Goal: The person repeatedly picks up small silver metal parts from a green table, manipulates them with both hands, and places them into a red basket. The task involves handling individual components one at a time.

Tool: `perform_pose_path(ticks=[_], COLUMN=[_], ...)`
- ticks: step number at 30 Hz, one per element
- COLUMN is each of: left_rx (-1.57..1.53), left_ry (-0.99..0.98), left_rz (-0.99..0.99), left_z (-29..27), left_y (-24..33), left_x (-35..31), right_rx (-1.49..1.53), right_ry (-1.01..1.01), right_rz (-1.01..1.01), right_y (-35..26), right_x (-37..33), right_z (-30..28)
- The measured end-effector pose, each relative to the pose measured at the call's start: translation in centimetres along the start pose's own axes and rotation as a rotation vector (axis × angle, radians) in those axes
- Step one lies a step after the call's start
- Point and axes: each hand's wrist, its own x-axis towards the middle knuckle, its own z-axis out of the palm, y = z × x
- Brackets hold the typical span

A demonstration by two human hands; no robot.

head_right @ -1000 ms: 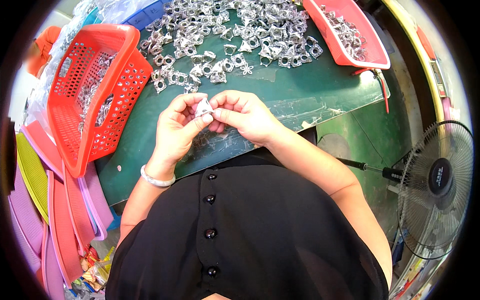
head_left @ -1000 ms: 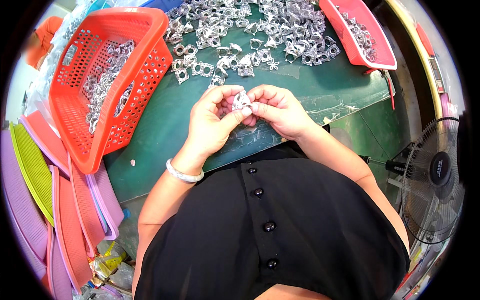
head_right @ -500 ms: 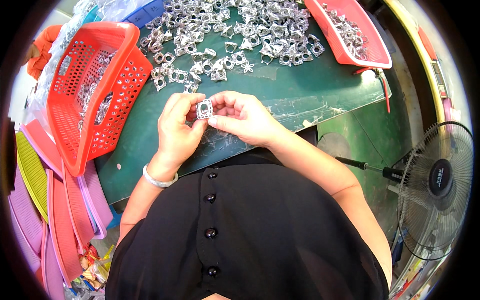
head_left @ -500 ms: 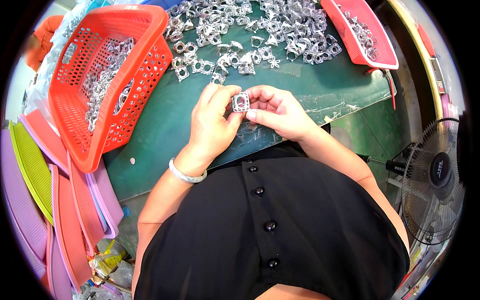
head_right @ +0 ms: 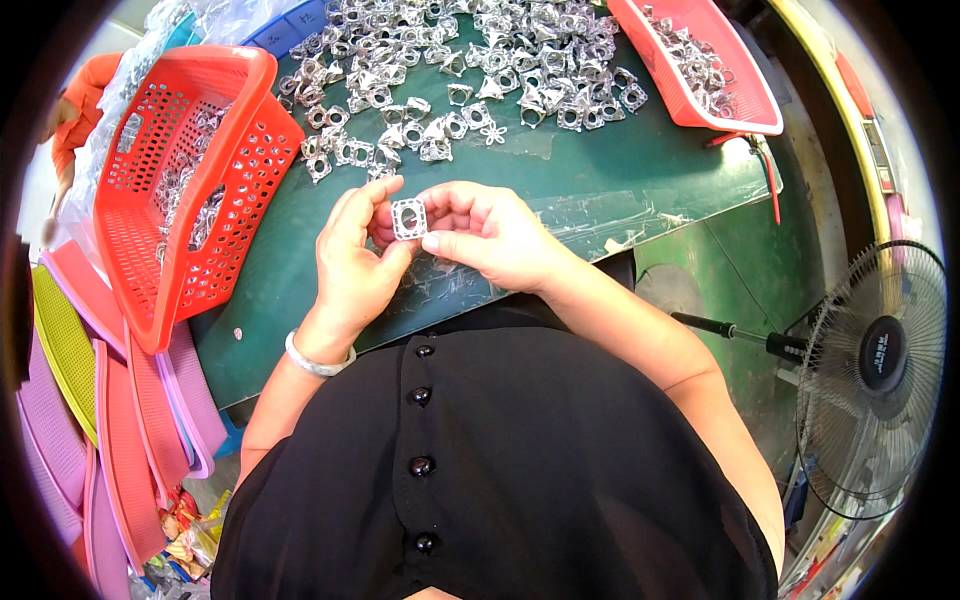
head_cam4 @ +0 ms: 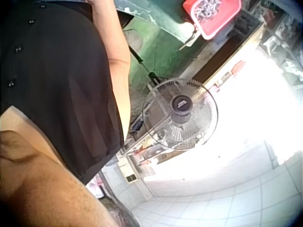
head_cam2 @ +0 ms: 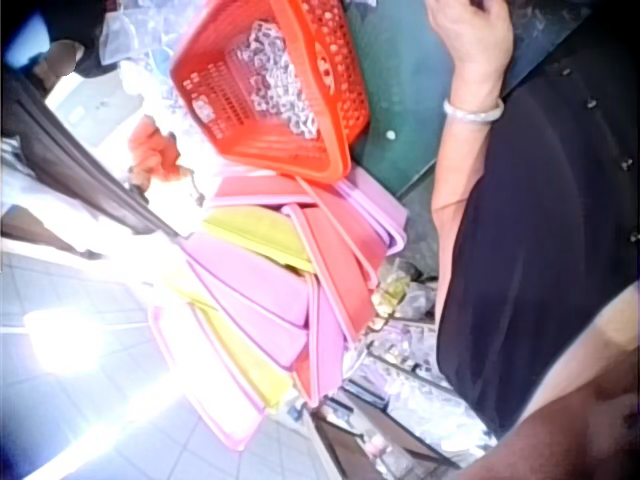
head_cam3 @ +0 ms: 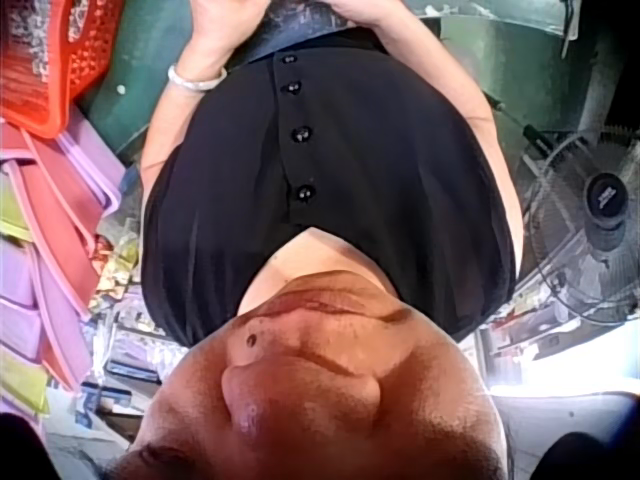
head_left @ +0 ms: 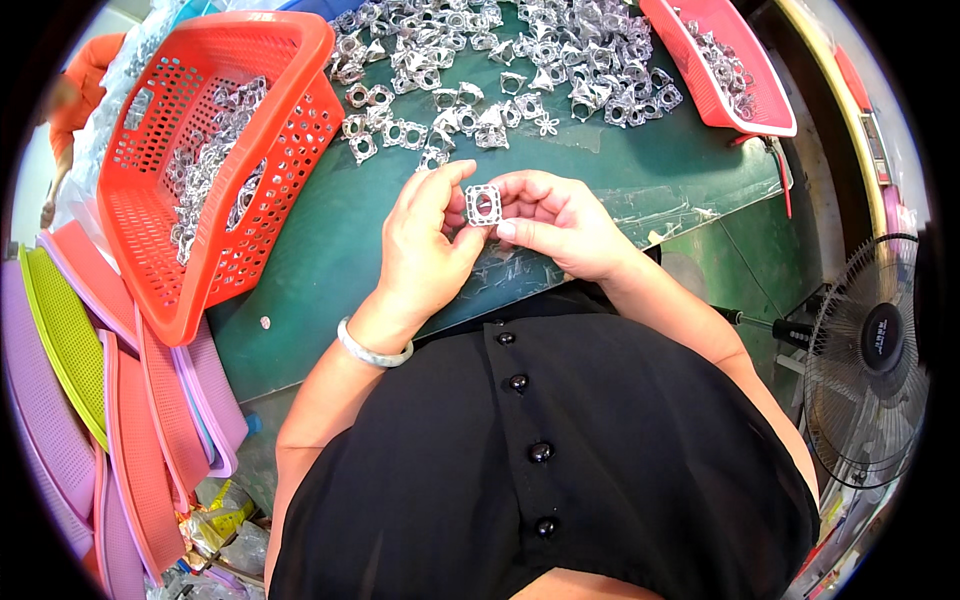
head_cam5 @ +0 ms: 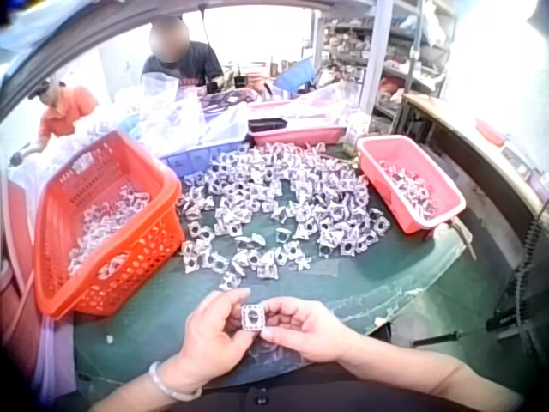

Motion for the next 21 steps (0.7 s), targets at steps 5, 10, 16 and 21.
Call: perform_pose_path(ticks=[5,10,16,21], left_rx=[-0.016,-0.063,-0.279,-0.492], left_ry=[-0.022,-0.063,-0.142,-0.270], left_rz=[-0.018,-0.069,-0.192,-0.362], left_z=[-0.1,-0.3,-0.1,-0.5], left_y=[0.0,-0.1,-0.9,-0.9], left_x=[-0.1,-0.3,-0.4,-0.5], right_rx=[0.026,0.039,0.003,-0.051], right_ry=[-0.011,-0.015,0.010,0.020], right_rz=[-0.025,-0.037,-0.050,-0.096], right_y=[0.0,-0.1,-0.1,0.1], right_x=[0.1,0.1,0.1,0.1], right_z=[0.0,0.0,0.0,-0.1])
